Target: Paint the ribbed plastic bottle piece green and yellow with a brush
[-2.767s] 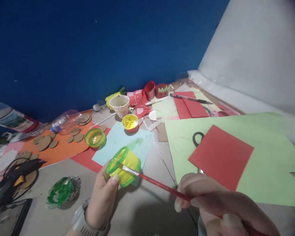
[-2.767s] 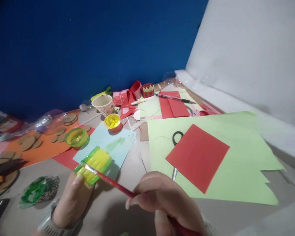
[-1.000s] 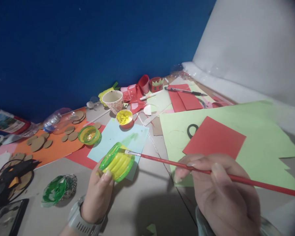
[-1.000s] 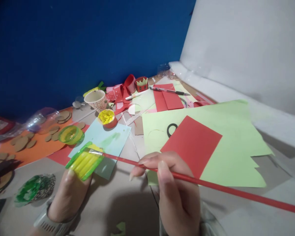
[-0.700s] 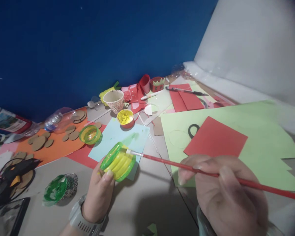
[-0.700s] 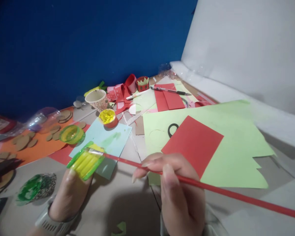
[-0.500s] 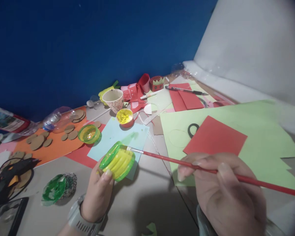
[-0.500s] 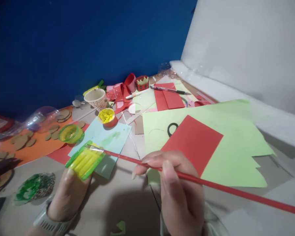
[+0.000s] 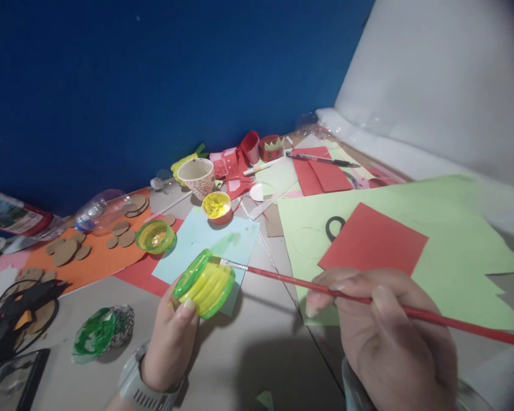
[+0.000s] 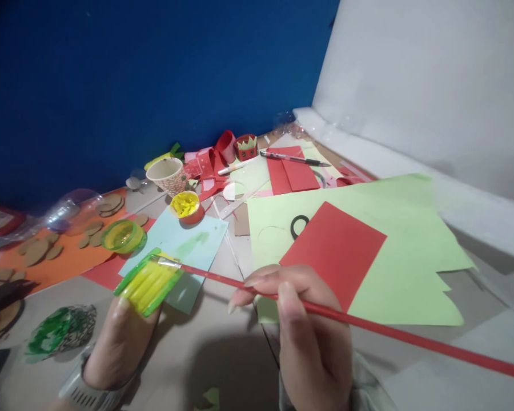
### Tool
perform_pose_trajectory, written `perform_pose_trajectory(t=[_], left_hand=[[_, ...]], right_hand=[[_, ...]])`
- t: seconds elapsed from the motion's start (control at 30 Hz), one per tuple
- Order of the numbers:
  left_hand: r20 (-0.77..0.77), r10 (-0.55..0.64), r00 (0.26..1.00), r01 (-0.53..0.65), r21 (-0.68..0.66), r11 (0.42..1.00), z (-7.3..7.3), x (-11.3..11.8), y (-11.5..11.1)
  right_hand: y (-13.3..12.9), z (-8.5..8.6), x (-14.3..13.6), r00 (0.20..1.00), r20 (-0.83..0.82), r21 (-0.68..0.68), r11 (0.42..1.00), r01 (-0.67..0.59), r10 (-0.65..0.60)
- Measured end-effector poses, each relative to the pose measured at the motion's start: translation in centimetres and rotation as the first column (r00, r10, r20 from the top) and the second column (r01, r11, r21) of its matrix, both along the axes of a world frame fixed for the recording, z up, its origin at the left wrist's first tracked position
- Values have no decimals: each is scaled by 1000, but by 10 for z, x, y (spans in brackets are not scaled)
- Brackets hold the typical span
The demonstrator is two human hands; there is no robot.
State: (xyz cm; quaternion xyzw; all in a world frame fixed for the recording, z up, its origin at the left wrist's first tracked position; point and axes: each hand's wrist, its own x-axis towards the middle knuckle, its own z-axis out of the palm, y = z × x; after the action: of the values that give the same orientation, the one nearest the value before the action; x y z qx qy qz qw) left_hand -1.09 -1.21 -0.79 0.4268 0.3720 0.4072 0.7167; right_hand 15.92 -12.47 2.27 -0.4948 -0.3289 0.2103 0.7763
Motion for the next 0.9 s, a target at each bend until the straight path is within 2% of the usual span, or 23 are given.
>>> perform_pose_trajectory(t=[0.13, 0.23, 0.47, 0.6, 0.8, 0.9], left_hand=[[44, 10, 999, -10, 18, 1000, -1, -2, -1], [56, -4, 998, 4, 15, 1000, 0, -2, -1], [40, 2, 999, -2, 3, 1000, 0, 0, 0], [49, 6, 999, -6, 6, 1000, -1, 0, 0], [32, 14, 999, -14, 20, 1000, 0, 0, -1], [24, 6, 1000, -6, -2, 1000, 0, -1, -1]], right_hand=[[0, -1, 0, 999, 35, 29, 999, -42, 41], [1, 0, 1, 1000, 27, 7, 1000, 5, -5], [3, 2, -1, 1000, 9, -27, 999, 28, -28], [1, 2, -1, 1000, 8, -7, 1000, -4, 4], [-3, -2, 0, 998, 19, -94, 994, 53, -52], [-1, -3, 1, 1000, 6, -112, 993, 24, -23]])
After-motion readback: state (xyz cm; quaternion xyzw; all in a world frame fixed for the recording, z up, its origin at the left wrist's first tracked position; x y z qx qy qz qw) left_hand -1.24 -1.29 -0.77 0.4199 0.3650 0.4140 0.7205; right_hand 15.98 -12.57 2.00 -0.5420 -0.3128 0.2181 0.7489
